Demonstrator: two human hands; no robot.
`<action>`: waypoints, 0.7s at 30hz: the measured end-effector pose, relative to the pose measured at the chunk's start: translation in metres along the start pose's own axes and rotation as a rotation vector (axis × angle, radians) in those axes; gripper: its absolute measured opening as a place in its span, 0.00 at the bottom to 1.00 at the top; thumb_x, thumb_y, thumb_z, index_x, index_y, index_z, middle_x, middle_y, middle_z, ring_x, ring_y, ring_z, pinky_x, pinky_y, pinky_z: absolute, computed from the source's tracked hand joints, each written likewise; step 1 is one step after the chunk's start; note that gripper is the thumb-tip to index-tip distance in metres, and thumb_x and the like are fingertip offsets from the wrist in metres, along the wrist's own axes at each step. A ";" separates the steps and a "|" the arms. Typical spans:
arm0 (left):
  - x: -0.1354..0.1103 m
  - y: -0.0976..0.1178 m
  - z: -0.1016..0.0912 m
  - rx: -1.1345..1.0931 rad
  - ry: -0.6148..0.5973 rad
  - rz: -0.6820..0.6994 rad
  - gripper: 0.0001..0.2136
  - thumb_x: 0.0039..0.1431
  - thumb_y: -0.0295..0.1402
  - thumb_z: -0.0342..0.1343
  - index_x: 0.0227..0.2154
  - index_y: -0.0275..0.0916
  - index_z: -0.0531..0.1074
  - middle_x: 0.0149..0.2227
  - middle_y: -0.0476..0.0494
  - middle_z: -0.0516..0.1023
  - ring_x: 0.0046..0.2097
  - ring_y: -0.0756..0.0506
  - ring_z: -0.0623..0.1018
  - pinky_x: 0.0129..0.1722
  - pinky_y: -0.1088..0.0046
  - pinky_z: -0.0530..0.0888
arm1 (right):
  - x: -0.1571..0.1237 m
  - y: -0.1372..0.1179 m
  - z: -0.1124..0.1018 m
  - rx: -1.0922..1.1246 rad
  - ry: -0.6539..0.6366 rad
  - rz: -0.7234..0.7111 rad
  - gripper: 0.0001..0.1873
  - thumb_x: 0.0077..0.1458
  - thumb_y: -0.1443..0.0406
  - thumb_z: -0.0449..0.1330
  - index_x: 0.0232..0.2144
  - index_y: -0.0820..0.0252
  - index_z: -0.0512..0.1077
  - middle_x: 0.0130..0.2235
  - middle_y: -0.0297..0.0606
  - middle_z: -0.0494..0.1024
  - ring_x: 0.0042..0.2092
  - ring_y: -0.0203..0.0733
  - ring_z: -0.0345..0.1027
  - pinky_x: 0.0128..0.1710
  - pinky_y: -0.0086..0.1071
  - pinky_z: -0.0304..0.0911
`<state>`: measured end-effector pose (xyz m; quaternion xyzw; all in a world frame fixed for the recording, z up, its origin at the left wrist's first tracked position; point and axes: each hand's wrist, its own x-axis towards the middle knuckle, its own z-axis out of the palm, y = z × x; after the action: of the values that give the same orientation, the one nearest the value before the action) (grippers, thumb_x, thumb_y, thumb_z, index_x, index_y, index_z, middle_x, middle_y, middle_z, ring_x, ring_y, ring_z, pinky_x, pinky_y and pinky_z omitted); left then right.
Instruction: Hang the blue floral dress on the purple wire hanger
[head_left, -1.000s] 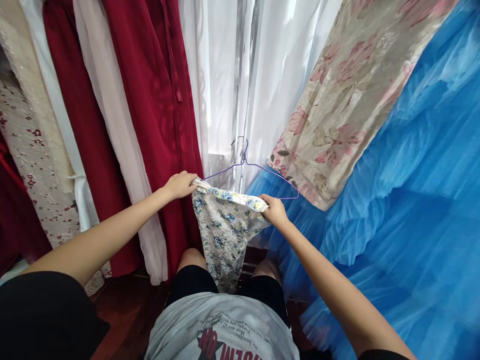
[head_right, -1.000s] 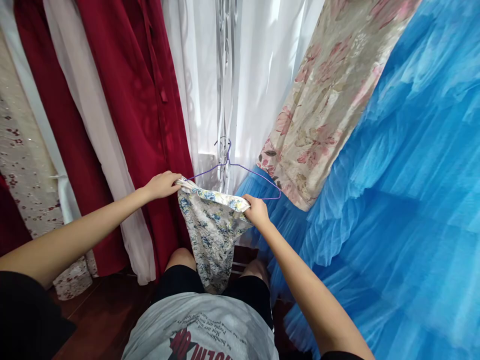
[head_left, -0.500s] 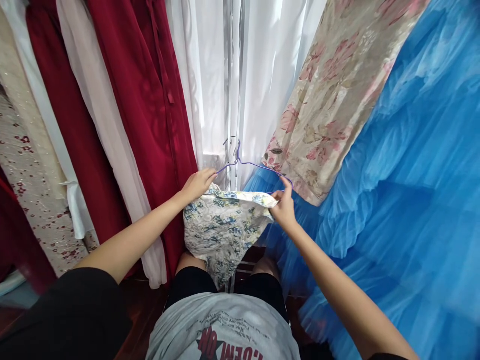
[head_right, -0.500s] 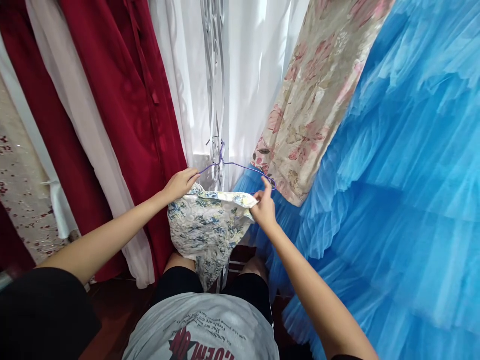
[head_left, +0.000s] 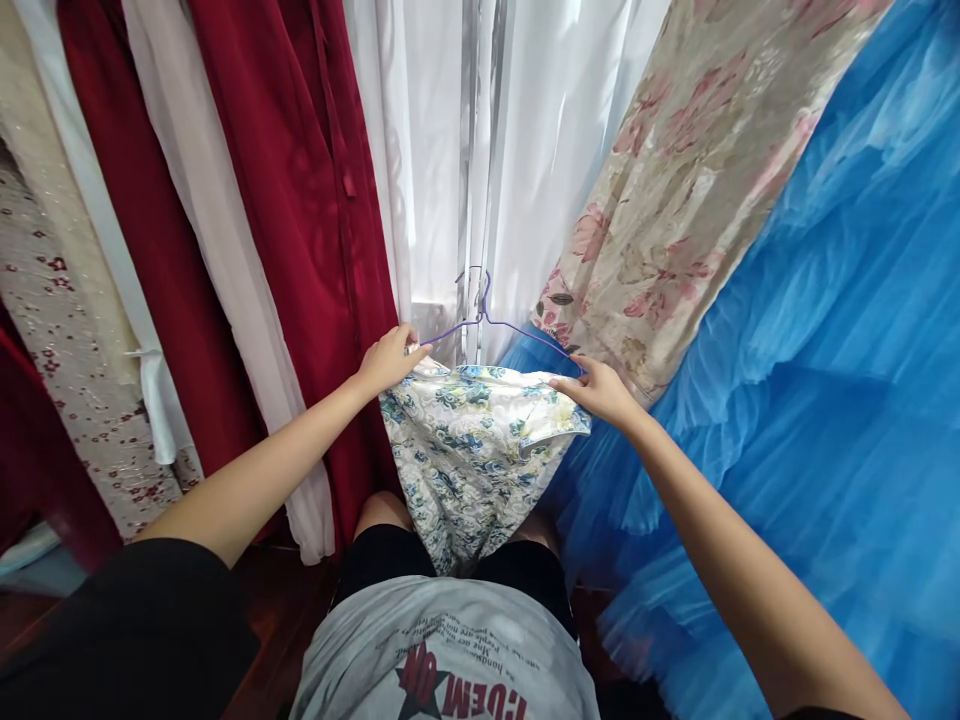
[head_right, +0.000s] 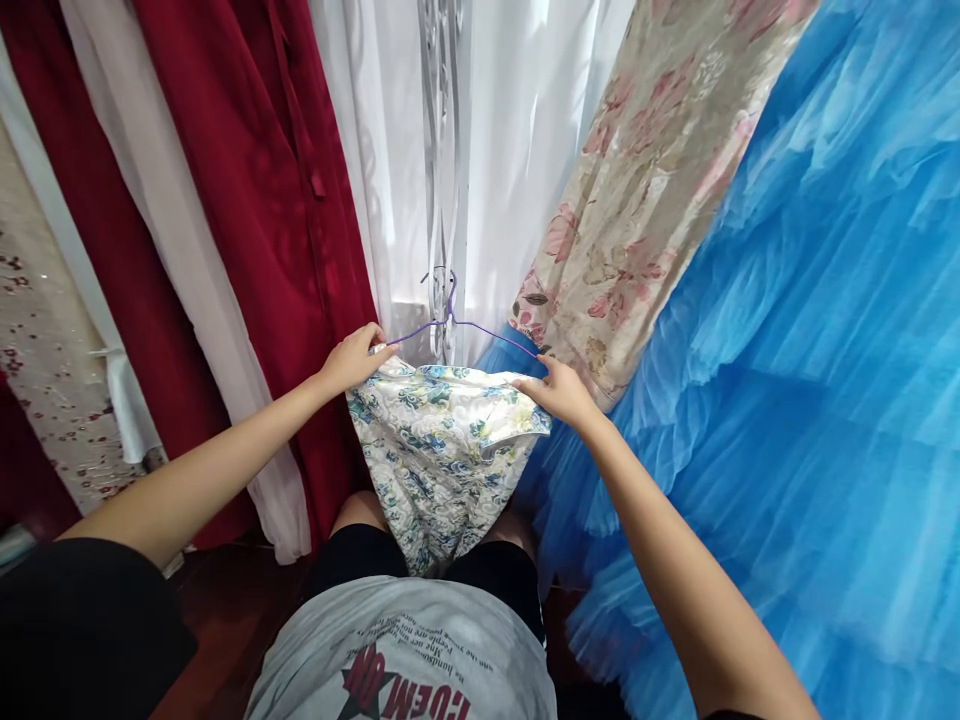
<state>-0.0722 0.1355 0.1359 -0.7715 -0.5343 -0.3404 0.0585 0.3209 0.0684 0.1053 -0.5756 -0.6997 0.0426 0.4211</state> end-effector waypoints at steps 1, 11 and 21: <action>-0.001 -0.005 0.000 -0.003 -0.029 -0.062 0.20 0.62 0.54 0.53 0.42 0.41 0.72 0.42 0.39 0.79 0.41 0.37 0.77 0.37 0.66 0.67 | -0.003 -0.001 -0.003 -0.031 -0.005 -0.005 0.41 0.48 0.48 0.68 0.56 0.71 0.73 0.33 0.45 0.81 0.35 0.51 0.74 0.36 0.37 0.65; -0.024 -0.037 -0.015 -0.082 0.077 0.106 0.19 0.69 0.46 0.43 0.40 0.38 0.75 0.41 0.40 0.79 0.43 0.40 0.76 0.46 0.66 0.70 | -0.013 -0.032 -0.021 0.171 -0.117 -0.039 0.24 0.49 0.45 0.68 0.27 0.60 0.73 0.20 0.32 0.70 0.23 0.36 0.58 0.23 0.30 0.50; -0.030 -0.009 0.019 -0.253 0.221 0.167 0.19 0.67 0.34 0.49 0.58 0.43 0.73 0.53 0.41 0.77 0.55 0.40 0.74 0.57 0.61 0.68 | -0.012 -0.036 0.009 1.093 -0.159 0.294 0.37 0.47 0.32 0.59 0.31 0.60 0.78 0.28 0.40 0.81 0.29 0.46 0.74 0.29 0.36 0.68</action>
<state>-0.0772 0.1239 0.1015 -0.7724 -0.4115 -0.4815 0.0474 0.2875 0.0500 0.1126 -0.3605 -0.5180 0.4998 0.5932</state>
